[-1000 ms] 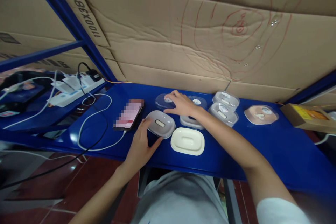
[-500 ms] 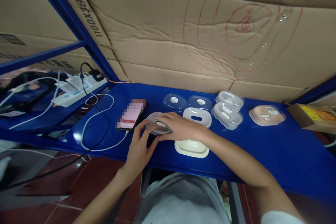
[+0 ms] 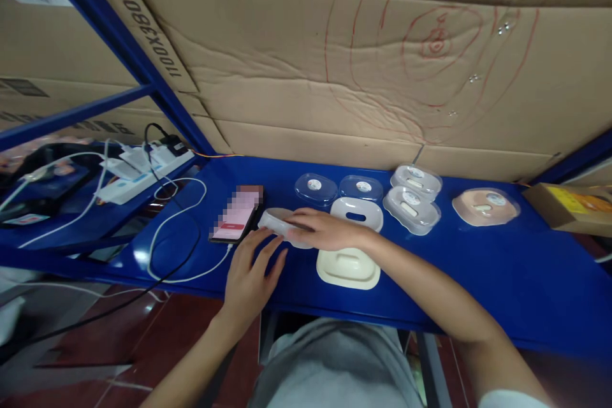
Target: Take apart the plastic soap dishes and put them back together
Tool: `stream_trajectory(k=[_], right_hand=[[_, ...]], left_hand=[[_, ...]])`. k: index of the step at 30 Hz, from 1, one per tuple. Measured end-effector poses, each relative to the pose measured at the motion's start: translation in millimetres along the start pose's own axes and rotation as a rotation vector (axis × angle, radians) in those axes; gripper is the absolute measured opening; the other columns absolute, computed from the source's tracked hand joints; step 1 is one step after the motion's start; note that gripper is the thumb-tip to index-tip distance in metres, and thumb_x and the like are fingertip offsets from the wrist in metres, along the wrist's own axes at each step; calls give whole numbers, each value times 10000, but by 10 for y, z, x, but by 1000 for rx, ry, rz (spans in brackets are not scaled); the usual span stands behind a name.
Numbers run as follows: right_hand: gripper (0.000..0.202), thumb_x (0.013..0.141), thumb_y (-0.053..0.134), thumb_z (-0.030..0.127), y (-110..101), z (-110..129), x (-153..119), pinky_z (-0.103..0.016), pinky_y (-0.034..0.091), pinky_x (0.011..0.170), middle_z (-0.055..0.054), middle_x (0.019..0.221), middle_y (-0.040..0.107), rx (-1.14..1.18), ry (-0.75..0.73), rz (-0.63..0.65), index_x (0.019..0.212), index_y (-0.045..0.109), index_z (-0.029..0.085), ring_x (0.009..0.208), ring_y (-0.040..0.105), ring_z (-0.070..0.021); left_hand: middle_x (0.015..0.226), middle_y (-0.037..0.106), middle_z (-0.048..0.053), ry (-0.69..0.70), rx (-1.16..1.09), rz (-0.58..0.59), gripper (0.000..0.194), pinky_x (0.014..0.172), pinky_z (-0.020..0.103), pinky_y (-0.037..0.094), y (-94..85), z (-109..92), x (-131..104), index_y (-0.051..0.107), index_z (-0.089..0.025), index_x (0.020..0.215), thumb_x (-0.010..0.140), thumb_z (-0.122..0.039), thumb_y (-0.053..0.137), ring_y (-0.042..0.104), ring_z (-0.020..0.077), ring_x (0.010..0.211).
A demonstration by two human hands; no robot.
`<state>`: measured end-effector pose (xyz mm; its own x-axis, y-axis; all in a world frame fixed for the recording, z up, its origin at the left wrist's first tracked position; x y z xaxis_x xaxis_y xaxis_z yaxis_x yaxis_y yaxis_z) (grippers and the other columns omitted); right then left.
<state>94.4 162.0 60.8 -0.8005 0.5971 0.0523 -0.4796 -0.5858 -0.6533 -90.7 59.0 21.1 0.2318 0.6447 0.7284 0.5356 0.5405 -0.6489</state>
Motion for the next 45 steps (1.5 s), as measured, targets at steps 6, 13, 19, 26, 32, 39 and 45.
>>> stream_trajectory(k=[6, 13, 19, 26, 32, 39, 45], right_hand=[[591, 1076, 397, 678, -44, -12, -5, -441, 468, 1203, -82, 1490, 637, 33, 36, 29, 1389, 683, 266, 1391, 605, -268], [604, 995, 661, 566, -3, -172, 84, -553, 365, 1264, -191, 1634, 487, -275, 15, -134, 1484, 620, 214, 1566, 405, -357], [544, 979, 709, 432, -40, -344, 132, -596, 310, 1280, -208, 1636, 483, -386, 36, -175, 1461, 633, 190, 1575, 385, -368], [564, 1000, 688, 479, -52, -342, 82, -653, 281, 1260, -184, 1686, 429, -504, 77, -166, 1506, 599, 245, 1590, 346, -396], [563, 1048, 617, 500, -11, -48, 9, -582, 347, 1234, -208, 1625, 501, -629, 26, -179, 1519, 581, 195, 1537, 427, -365], [594, 1046, 618, 486, 150, 237, -66, -599, 363, 1214, -203, 1597, 519, -772, 32, -185, 1554, 524, 193, 1506, 442, -401], [813, 946, 670, 681, 304, 285, -85, -589, 420, 1148, -225, 1515, 591, -693, -18, -80, 1537, 530, 141, 1368, 558, -424]], left_hand=[[1121, 716, 106, 106, 186, -48, 291, 1039, 513, 525, -75, 46, 12, 656, -243, 1189, 961, -64, 631, 688, 281, 1064], [1034, 749, 96, 342, 151, 352, 291, 904, 458, 558, -157, -105, -74, 704, -193, 1066, 955, -6, 511, 706, 271, 930], [1197, 739, 135, 298, 55, 369, 302, 1038, 519, 535, -159, -119, -63, 683, -187, 1256, 979, -101, 600, 707, 317, 1125], [1214, 726, 111, 224, -12, 484, 291, 1054, 536, 559, -268, -64, -155, 669, -217, 1235, 991, -88, 577, 711, 302, 1134], [1689, 356, 237, -86, 5, 410, 872, 1145, 663, 464, -224, 148, -258, 263, -275, 1671, 945, -349, 742, 398, 465, 1544], [1488, 567, 146, -304, -247, 391, 835, 1135, 601, 489, -107, 336, -278, 371, -344, 1575, 876, -361, 828, 577, 381, 1388], [1473, 517, 139, -332, -367, 203, 847, 1152, 572, 487, -136, 357, -162, 421, -334, 1542, 832, -358, 883, 543, 365, 1407]])
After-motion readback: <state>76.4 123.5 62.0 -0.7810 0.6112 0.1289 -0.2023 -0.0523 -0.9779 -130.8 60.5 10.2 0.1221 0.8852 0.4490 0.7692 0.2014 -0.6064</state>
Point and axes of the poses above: each hand's wrist, its own x-axis towards the middle knuckle, its own y-axis out of the palm, z = x × y, the point moved 3 cm from there along x, towards the middle knuckle
